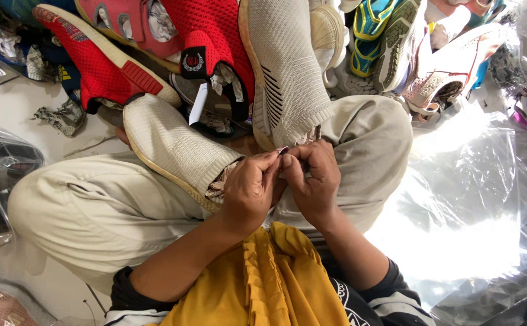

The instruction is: The person sits on the floor and stuffs a white sneaker with crumpled paper to maintain its shape. They then attach a red tag to the shoe and place it into a clear plastic bag. The person repeats the process with a second white sneaker, stuffing it and placing it in the same bag.

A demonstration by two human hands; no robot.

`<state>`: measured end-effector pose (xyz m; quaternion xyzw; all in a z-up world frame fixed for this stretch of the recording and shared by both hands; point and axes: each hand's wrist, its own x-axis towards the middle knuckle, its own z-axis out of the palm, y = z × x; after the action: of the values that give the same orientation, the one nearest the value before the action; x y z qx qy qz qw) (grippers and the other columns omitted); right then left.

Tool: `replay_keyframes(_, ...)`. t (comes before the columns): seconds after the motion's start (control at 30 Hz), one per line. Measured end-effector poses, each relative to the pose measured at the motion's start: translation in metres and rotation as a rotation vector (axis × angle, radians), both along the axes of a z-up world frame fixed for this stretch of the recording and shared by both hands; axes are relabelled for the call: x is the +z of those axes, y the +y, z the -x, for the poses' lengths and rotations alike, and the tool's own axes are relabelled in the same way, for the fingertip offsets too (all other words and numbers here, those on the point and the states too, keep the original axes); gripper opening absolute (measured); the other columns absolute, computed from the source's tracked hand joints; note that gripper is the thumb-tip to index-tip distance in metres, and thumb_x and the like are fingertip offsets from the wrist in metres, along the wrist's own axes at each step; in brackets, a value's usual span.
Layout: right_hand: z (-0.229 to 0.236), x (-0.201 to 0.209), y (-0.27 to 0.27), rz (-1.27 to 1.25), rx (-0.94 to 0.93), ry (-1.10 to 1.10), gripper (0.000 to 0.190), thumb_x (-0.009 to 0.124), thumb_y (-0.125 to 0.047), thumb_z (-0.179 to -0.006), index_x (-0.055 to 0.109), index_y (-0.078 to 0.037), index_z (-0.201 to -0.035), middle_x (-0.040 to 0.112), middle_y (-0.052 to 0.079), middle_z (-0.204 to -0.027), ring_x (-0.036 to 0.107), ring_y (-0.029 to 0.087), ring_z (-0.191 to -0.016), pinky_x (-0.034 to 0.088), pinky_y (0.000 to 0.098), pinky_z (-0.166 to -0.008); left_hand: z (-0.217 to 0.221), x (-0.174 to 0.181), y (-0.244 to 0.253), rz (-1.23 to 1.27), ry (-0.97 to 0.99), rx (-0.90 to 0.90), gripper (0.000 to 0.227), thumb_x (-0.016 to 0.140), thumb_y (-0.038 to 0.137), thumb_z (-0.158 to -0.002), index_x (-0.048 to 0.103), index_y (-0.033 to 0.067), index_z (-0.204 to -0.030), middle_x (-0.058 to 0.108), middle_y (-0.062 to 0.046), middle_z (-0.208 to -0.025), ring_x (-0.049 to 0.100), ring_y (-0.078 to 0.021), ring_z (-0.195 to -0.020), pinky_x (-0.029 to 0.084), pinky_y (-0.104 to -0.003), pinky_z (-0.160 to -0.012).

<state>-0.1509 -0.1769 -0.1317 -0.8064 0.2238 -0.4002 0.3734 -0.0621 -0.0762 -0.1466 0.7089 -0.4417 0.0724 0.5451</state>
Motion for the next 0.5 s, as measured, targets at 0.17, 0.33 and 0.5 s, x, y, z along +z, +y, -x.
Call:
replay_keyframes(0.17,-0.0001,0.0015,0.0001,-0.051,0.012,-0.029,0.017,0.069,-0.018,-0.099,0.070,-0.008,-0.084,0.051,0.007,-0.064,0.050,0.029,-0.061,0.047,0.0374,-0.068,0.0021,0.0006,0.0003,-0.017,0.202,0.012,0.009,0.080,0.008,-0.090,0.073,0.0048,-0.096,0.078,-0.009,-0.090,0.076,-0.0276,-0.079,0.060,-0.035,-0.072)
replay_keyframes(0.33,-0.0009,0.0056,0.0011,-0.065,0.004,-0.031,0.018,0.068,-0.017,-0.099,0.070,-0.008,-0.084,0.053,0.008,-0.065,0.052,0.029,-0.062,0.047,0.0377,-0.068,-0.0001,0.0050,-0.0001,-0.045,0.318,0.013,0.010,0.080,0.013,-0.092,0.073,0.0085,-0.097,0.078,-0.007,-0.087,0.076,-0.0269,-0.080,0.060,-0.034,-0.074)
replay_keyframes(0.5,-0.0020,0.0080,0.0022,-0.077,0.009,-0.032,0.017,0.068,-0.016,-0.099,0.069,-0.007,-0.085,0.053,0.009,-0.067,0.051,0.029,-0.063,0.047,0.0363,-0.069,0.0015,-0.0003,0.0000,-0.037,0.150,0.012,0.009,0.078,0.008,-0.092,0.072,0.0082,-0.098,0.077,-0.006,-0.090,0.075,-0.0263,-0.080,0.059,-0.035,-0.073)
